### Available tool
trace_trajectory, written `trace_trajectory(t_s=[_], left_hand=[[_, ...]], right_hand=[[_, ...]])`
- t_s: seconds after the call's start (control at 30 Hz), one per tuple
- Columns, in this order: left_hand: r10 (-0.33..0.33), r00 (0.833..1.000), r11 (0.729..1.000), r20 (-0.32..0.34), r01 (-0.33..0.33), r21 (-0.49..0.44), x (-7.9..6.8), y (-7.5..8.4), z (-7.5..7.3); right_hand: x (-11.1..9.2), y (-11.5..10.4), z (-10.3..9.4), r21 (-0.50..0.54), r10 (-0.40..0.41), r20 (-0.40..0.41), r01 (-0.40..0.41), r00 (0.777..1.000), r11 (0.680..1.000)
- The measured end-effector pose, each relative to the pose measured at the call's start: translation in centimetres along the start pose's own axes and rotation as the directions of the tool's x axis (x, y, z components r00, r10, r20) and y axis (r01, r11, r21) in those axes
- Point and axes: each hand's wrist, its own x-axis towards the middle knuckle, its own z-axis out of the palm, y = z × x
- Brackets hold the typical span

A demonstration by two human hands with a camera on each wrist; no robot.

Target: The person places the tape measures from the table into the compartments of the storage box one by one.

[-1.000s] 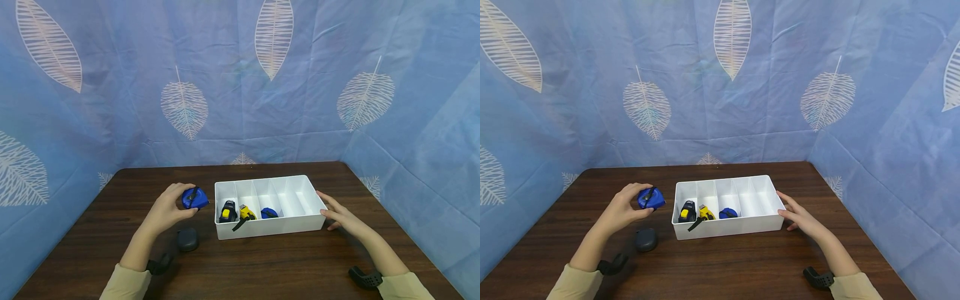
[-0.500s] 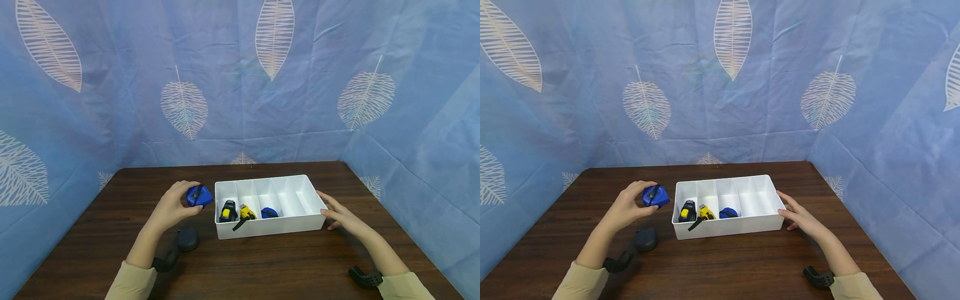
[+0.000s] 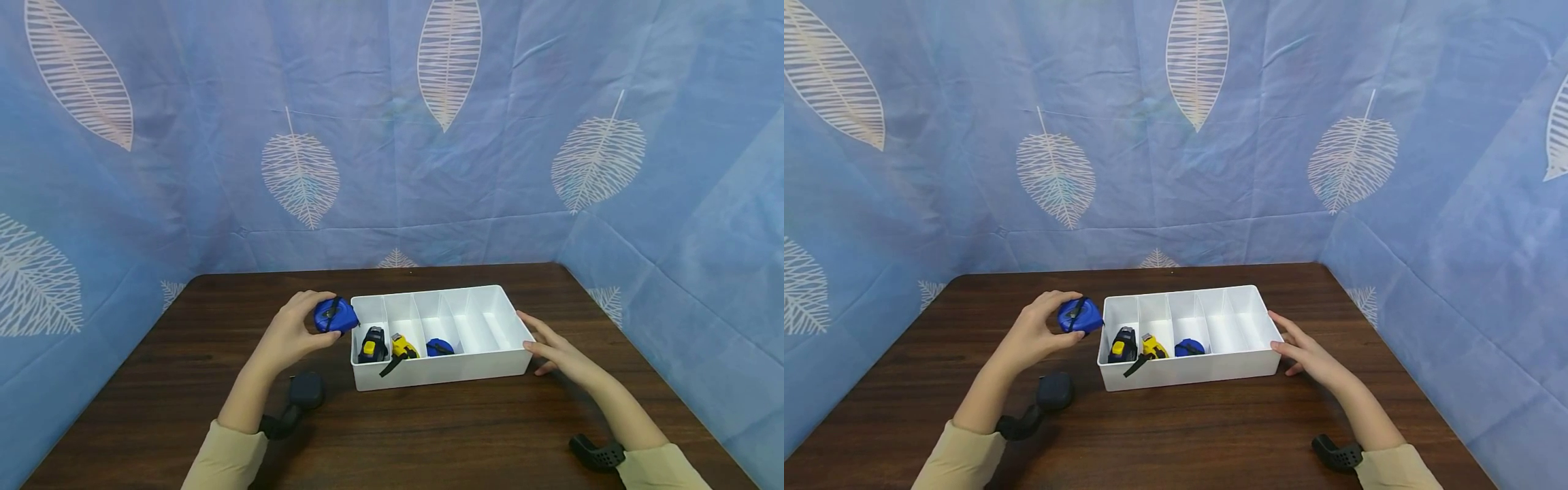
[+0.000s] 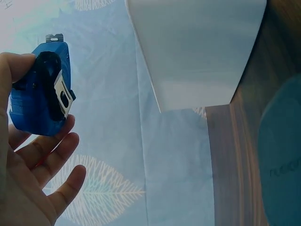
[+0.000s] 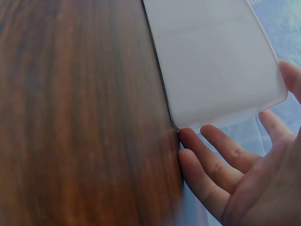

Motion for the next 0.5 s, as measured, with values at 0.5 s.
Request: trace_trajectory(t_s=[0.5], left_hand=[[-0.009,1.000,1.000,-0.014,0.009,0.000,0.5,1.2,1.2]], right_hand=[[0.0,0.6,-0.2,-0.003,-0.016,-0.004,0.016,1.000,1.000]])
